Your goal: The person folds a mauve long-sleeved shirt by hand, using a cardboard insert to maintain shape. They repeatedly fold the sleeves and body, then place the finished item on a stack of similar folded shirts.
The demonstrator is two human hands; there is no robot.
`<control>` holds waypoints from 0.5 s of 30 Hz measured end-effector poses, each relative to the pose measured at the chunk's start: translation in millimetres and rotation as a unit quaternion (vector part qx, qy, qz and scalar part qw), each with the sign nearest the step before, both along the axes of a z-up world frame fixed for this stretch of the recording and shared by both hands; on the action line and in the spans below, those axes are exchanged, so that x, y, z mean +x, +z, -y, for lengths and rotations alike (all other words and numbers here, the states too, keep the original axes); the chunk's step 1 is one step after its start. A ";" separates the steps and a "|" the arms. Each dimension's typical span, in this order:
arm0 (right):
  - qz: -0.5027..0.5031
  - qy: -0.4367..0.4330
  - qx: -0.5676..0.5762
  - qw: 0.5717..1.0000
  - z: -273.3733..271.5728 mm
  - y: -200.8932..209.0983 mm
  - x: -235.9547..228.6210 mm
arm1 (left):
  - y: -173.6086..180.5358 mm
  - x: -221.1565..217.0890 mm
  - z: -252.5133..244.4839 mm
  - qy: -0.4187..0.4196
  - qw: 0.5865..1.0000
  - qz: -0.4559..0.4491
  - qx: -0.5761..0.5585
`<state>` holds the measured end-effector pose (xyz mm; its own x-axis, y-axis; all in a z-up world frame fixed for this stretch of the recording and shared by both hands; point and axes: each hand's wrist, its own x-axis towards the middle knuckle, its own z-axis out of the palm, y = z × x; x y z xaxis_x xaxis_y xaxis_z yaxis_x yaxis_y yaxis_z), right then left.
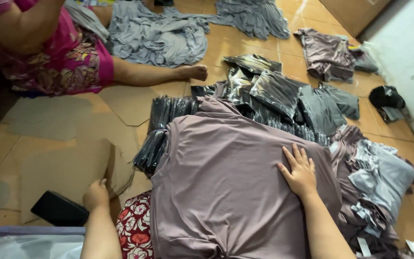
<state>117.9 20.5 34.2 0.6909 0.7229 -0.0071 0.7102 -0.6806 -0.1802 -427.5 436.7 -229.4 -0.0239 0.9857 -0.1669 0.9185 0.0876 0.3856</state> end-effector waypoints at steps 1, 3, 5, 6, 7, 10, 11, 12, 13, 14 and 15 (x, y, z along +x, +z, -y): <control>-0.005 0.002 0.003 1.000 0.6 0.0 -0.6 | 8.0 1.8 2.4 -0.003 0.996 0.068 0.065; -0.008 0.003 0.006 1.000 0.5 -2.1 0.2 | 33.8 7.5 11.5 -0.005 0.982 0.138 0.129; -0.001 0.004 0.003 1.000 0.4 -4.1 4.5 | 69.1 19.0 24.1 0.032 0.938 0.253 0.235; 0.003 0.005 0.001 1.000 0.9 -2.8 4.1 | 104.1 23.5 35.1 0.034 0.937 0.257 0.233; -0.002 0.007 0.005 1.000 1.2 -2.0 3.2 | 138.8 26.7 45.6 -0.010 0.897 0.281 0.342; 0.020 0.043 0.075 0.996 4.0 -4.5 6.7 | 239.9 36.2 93.2 -0.072 0.810 0.378 0.442; 0.044 0.068 0.149 0.986 6.9 -8.7 5.8 | 274.2 38.3 109.5 -0.099 0.768 0.454 0.441; 0.040 0.072 0.147 0.986 9.2 -10.2 -2.6 | 293.9 35.5 124.3 -0.096 0.770 0.451 0.441; 0.051 0.109 0.219 0.968 11.9 -10.9 -11.1 | 314.3 32.9 139.1 -0.173 0.755 0.443 0.451; 0.063 0.147 0.289 0.944 13.1 -8.8 -16.0 | 334.4 32.5 154.6 -0.246 0.734 0.435 0.460; 0.061 0.154 0.288 0.943 5.2 10.7 -37.9 | 346.2 31.3 166.5 -0.240 0.737 0.432 0.462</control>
